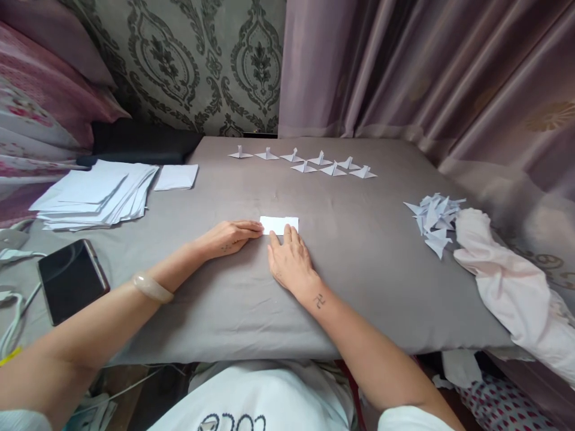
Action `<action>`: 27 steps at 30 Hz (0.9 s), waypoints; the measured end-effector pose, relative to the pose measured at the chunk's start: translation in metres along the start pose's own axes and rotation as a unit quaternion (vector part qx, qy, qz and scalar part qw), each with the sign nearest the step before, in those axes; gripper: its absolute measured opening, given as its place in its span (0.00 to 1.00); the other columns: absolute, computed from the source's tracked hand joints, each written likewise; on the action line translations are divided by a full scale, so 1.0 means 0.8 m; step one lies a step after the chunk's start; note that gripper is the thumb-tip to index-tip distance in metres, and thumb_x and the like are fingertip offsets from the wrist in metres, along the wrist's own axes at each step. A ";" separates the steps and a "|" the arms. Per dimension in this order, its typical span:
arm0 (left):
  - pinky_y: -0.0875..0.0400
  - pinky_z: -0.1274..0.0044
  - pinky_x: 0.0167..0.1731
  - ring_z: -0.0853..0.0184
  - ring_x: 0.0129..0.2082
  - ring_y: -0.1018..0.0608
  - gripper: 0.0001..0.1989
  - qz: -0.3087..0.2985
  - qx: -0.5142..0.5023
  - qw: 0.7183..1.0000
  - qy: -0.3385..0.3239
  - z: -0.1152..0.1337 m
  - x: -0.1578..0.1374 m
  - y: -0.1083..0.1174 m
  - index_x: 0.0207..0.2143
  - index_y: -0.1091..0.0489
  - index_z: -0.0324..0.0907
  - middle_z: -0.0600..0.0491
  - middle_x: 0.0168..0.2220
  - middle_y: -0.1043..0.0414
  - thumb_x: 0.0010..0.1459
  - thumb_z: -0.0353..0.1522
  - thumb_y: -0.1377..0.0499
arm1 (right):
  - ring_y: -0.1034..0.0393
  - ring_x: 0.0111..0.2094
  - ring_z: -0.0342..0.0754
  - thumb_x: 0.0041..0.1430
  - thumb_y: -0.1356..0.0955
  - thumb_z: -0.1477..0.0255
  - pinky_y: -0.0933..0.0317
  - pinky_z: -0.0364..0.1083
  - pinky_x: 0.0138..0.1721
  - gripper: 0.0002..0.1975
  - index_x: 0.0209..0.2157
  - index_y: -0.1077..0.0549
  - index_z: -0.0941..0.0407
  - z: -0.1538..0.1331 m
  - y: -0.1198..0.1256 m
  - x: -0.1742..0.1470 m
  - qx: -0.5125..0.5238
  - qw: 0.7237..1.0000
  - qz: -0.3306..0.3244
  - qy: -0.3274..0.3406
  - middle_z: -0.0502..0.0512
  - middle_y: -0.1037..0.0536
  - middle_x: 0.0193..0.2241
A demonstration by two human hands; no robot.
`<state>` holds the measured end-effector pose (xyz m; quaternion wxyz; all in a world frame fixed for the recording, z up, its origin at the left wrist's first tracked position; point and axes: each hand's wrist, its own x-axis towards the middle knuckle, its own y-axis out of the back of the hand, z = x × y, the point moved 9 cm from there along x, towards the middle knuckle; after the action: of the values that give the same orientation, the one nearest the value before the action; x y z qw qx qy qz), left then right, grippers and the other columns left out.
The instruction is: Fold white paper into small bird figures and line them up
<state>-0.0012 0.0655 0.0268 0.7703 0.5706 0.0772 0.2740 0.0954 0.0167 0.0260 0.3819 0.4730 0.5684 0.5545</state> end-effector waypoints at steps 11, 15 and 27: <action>0.29 0.74 0.42 0.62 0.44 0.24 0.14 0.021 0.022 0.999 0.041 0.011 0.015 0.007 0.35 0.25 0.41 0.49 0.41 0.24 0.52 0.25 0.49 | 0.36 0.55 0.57 0.65 0.44 0.74 0.39 0.52 0.53 0.21 0.53 0.30 0.68 0.052 0.012 -0.017 -0.009 1.000 -0.010 -0.012 0.70 0.31 0.55; 0.33 0.73 0.36 0.61 0.36 0.27 0.12 0.016 0.088 0.992 0.083 0.022 0.040 0.003 0.36 0.27 0.40 0.46 0.33 0.30 0.61 0.35 0.48 | 0.30 0.43 0.53 0.64 0.43 0.73 0.37 0.49 0.39 0.17 0.37 0.23 0.59 0.070 0.028 -0.002 0.029 0.999 -0.007 -0.017 0.63 0.23 0.44; 0.34 0.70 0.40 0.59 0.40 0.28 0.17 -0.007 0.089 0.996 0.027 0.042 0.084 -0.025 0.36 0.29 0.37 0.42 0.40 0.27 0.67 0.37 0.54 | 0.27 0.29 0.45 0.54 0.36 0.66 0.35 0.43 0.28 0.12 0.32 0.24 0.58 0.175 -0.027 0.061 0.502 0.818 0.076 -0.271 0.57 0.20 0.32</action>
<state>0.0762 0.0681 0.0329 0.7156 0.6292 0.1256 0.2760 0.2148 0.1025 -0.0038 0.1865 0.7720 0.6037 0.0687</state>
